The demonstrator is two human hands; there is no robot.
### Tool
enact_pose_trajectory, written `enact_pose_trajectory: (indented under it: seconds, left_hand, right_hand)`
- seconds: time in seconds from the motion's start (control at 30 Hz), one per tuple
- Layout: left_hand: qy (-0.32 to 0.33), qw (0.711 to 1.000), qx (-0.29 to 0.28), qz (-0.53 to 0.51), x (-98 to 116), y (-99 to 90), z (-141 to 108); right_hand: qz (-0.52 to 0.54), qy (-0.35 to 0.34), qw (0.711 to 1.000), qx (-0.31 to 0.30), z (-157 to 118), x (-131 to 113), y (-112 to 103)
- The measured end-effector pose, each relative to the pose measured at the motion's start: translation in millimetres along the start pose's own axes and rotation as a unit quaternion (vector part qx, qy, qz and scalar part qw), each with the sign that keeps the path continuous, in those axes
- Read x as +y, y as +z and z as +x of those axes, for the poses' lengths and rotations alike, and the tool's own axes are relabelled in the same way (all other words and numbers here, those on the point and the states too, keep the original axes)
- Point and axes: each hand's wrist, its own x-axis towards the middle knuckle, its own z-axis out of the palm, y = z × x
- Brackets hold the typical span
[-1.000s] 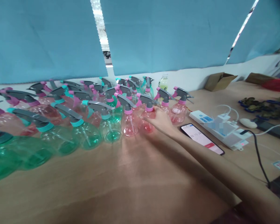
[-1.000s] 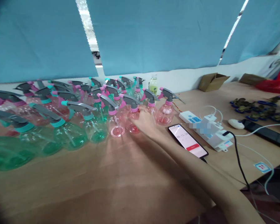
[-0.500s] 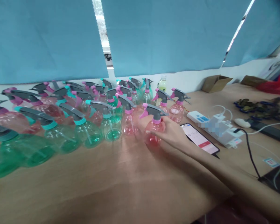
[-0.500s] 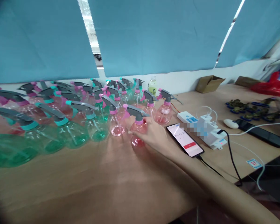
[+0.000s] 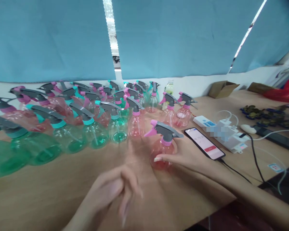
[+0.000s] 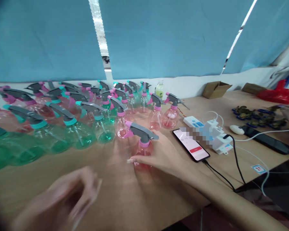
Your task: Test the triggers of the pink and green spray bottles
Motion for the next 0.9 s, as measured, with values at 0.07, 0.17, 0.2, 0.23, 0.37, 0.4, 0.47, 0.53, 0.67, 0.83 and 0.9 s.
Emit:
enact_pose_trajectory:
  seconds: [0.07, 0.17, 0.2, 0.23, 0.37, 0.4, 0.47, 0.53, 0.67, 0.83, 0.9]
  left_hand:
    - [-0.001, 0.997, 0.069, 0.043, 39.6, 0.2, 51.4]
    - [0.003, 0.993, 0.077, 0.095, 57.3, -1.2, 97.4]
    - [-0.002, 0.989, 0.083, 0.119, 53.8, -2.1, 103.3]
    - [0.000, 0.986, 0.079, 0.144, 48.3, -3.0, 106.0]
    - [0.038, 0.962, 0.055, 0.264, 30.1, -3.2, 106.2]
    - [0.050, 0.954, 0.054, 0.291, 28.8, -2.4, 106.8]
    - [0.066, 0.941, 0.055, 0.328, 28.4, -0.5, 108.9]
    - [0.072, 0.936, 0.058, 0.339, 27.8, 1.0, 110.6]
    - [0.140, 0.886, 0.071, 0.437, 22.2, 2.4, 109.3]
    - [0.153, 0.807, 0.064, 0.567, 15.3, 3.6, 106.3]
    - [0.137, 0.798, 0.060, 0.584, 13.7, 4.0, 106.1]
  right_hand:
    - [0.093, -0.034, 0.995, -0.024, 6.8, 6.4, -0.2]
    - [0.198, -0.032, 0.978, -0.062, 19.5, 17.6, 1.0]
    - [0.222, -0.025, 0.972, -0.072, 23.9, 20.0, 1.8]
    - [0.241, -0.020, 0.967, -0.076, 28.2, 21.1, 2.9]
    - [0.267, -0.015, 0.963, -0.042, 39.7, 10.9, 10.4]
    - [0.263, -0.014, 0.965, -0.020, 40.5, 6.0, 12.8]
    - [0.245, -0.006, 0.969, 0.021, 39.5, -3.2, 17.0]
    - [0.216, 0.012, 0.975, 0.053, 36.4, -8.5, 20.3]
    - [0.156, 0.088, 0.977, 0.112, 30.0, -6.2, 23.3]
    - [0.115, 0.140, 0.975, 0.131, 29.6, -4.7, 23.2]
    - [0.134, 0.115, 0.977, 0.121, 31.1, -7.0, 23.0]
